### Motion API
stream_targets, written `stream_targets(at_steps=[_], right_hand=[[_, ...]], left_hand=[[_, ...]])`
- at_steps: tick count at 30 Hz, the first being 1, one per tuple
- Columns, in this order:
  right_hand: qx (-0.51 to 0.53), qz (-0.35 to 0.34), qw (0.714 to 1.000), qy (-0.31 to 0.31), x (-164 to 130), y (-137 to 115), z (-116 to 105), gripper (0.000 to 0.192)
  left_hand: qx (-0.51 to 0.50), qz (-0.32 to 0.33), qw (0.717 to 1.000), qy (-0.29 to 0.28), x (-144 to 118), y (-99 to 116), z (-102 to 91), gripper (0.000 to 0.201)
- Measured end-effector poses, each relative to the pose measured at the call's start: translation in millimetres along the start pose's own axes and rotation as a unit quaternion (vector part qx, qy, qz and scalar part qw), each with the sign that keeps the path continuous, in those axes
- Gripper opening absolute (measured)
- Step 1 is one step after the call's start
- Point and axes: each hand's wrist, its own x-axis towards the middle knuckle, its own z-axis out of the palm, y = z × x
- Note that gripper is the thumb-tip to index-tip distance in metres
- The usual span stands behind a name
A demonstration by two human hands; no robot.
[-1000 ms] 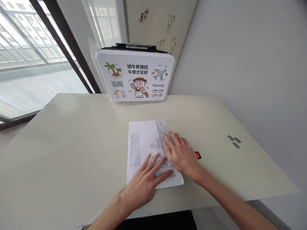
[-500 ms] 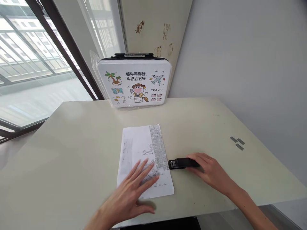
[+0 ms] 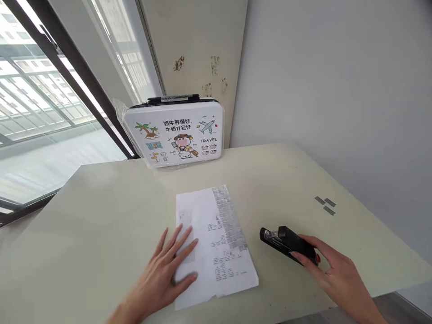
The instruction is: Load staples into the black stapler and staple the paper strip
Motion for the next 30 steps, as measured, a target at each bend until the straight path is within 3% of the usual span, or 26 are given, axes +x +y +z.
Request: stream_targets(at_steps=[10, 16, 21, 25, 27, 30], right_hand=[[0.033, -0.018, 0.995, 0.097, 8, -31, 2, 0.045], [0.055, -0.032, 0.988, 0.138, 9, -40, 4, 0.042], [0.071, -0.026, 0.987, 0.145, 13, -41, 6, 0.04], [0.088, -0.05, 0.99, 0.094, 26, -45, 13, 0.037], [0.087, -0.086, 0.991, 0.062, 37, -50, 21, 0.033], [0.087, -0.158, 0.983, 0.029, 60, -66, 42, 0.024]], left_hand=[[-0.11, 0.008, 0.994, -0.001, 149, 60, 56.1, 0.071], [-0.156, 0.013, 0.987, 0.034, 201, 91, 80.4, 0.066], [-0.202, 0.037, 0.978, 0.043, 204, 90, 78.3, 0.064], [-0.307, 0.046, 0.949, 0.058, 182, 66, 60.2, 0.048], [-0.364, 0.007, 0.929, 0.062, 166, 45, 48.9, 0.042], [-0.429, -0.109, 0.89, 0.113, 143, 6, 33.8, 0.03]])
